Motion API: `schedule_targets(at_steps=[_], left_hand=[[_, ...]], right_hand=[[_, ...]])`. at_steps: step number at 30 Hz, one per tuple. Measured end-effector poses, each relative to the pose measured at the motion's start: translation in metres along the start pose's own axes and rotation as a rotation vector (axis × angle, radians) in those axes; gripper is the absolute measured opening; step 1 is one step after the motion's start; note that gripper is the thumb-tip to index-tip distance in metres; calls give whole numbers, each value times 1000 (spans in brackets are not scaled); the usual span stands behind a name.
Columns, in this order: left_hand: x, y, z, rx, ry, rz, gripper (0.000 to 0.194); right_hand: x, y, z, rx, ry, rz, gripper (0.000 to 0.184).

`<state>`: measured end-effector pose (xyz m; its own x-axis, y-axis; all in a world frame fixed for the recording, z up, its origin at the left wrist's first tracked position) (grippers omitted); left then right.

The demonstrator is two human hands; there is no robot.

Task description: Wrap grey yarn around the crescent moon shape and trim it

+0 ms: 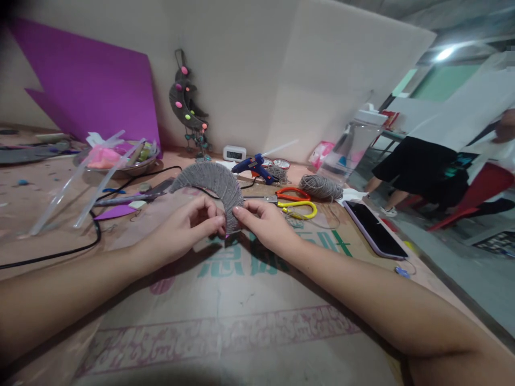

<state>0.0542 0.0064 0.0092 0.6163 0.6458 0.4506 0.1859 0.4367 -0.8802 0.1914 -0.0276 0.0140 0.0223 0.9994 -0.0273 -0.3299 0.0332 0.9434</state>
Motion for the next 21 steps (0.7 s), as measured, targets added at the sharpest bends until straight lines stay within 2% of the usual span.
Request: schedule_targets(at_steps=[1, 4, 6, 11, 16, 21], left_hand=[[-2, -3, -2, 7, 18, -21, 11], [-5, -10, -10, 83, 118, -75, 38], [-6, -11, -14, 127, 176, -109, 43], [-6, -7, -14, 162, 197, -123, 30], [-6, -8, -15, 167, 191, -126, 26], [-5, -9, -11, 146, 133, -134, 23]], right_hand=[[0, 0, 1, 0, -2, 2, 35], [1, 0, 2, -40, -16, 27, 38], [2, 0, 3, -64, -26, 47, 39], [2, 1, 3, -98, -36, 74, 36], [1, 1, 2, -124, -43, 78, 33], [0, 3, 8, 16, -98, 70, 35]])
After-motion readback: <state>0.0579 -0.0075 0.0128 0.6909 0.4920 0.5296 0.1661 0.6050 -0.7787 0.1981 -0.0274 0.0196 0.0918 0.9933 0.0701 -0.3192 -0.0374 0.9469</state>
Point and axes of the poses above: each hand's wrist, its own x-axis towards the middle knuckle, its own z-axis out of the back of the hand, y = z × x, the point moved 7 cm from there along x, towards the middle knuckle, and after that the axes turned 11 degrees about -z, right-handed, at the moved point
